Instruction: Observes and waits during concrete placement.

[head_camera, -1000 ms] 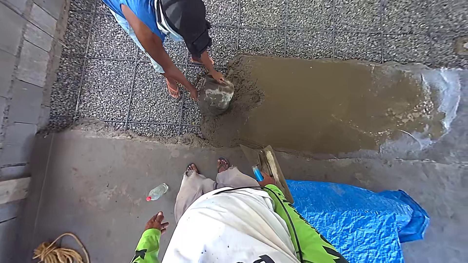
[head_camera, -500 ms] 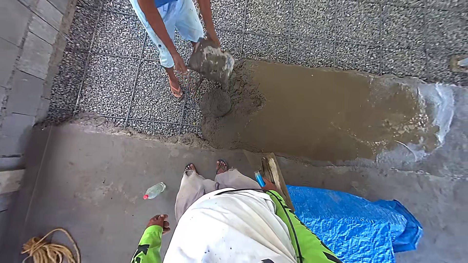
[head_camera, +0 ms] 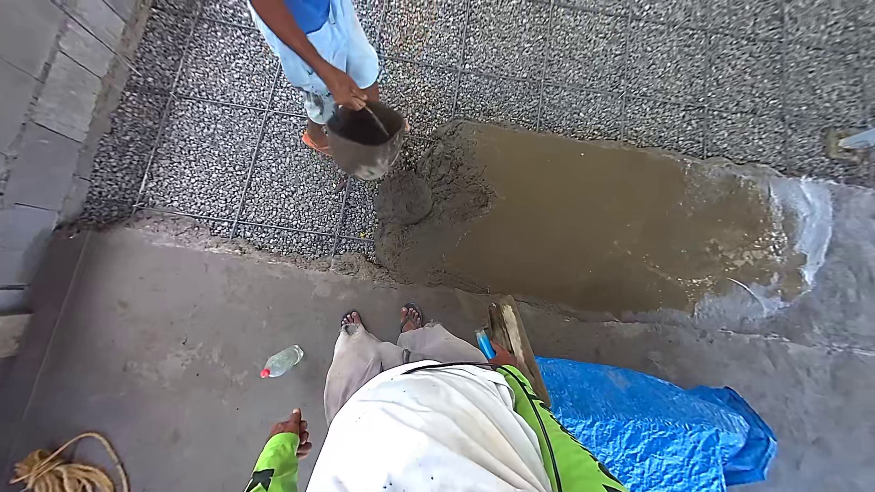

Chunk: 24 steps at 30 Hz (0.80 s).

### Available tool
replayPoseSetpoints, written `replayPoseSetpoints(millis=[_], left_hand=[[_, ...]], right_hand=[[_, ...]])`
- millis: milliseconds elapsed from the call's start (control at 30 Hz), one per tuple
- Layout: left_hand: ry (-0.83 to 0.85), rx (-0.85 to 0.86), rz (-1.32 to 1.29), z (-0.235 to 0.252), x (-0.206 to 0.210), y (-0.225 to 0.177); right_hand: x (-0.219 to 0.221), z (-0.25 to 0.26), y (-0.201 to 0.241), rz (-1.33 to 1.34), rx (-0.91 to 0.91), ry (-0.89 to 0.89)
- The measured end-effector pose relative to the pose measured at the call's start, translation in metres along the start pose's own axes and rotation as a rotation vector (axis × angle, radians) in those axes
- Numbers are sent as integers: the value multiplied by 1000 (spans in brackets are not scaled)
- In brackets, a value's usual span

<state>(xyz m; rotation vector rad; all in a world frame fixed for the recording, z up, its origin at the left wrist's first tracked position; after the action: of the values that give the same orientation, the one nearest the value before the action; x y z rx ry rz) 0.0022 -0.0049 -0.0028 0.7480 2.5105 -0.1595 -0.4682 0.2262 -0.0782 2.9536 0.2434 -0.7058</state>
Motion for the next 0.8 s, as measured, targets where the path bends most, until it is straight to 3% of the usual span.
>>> replayPoseSetpoints(millis=[433, 633, 800], left_hand=[[72, 47, 110, 4, 4, -8], [31, 13, -106, 4, 1, 4], [91, -42, 62, 7, 4, 6]], right_hand=[[-2, 0, 3, 8, 11, -12], [-4, 1, 3, -14, 4, -28], [-4, 5, 0, -20, 12, -39]])
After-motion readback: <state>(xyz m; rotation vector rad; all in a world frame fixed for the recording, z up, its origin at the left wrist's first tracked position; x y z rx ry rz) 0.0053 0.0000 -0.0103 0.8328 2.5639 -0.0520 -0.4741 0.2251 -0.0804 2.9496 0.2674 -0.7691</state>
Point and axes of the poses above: each hand's wrist, its own z-axis towards the middle knuckle, its own x-axis out of the palm, y = z × x, the point moved 3 cm from there along z, towards the middle knuckle, and after that the axes turned 1 degree about -x, right-handed, at the moved point
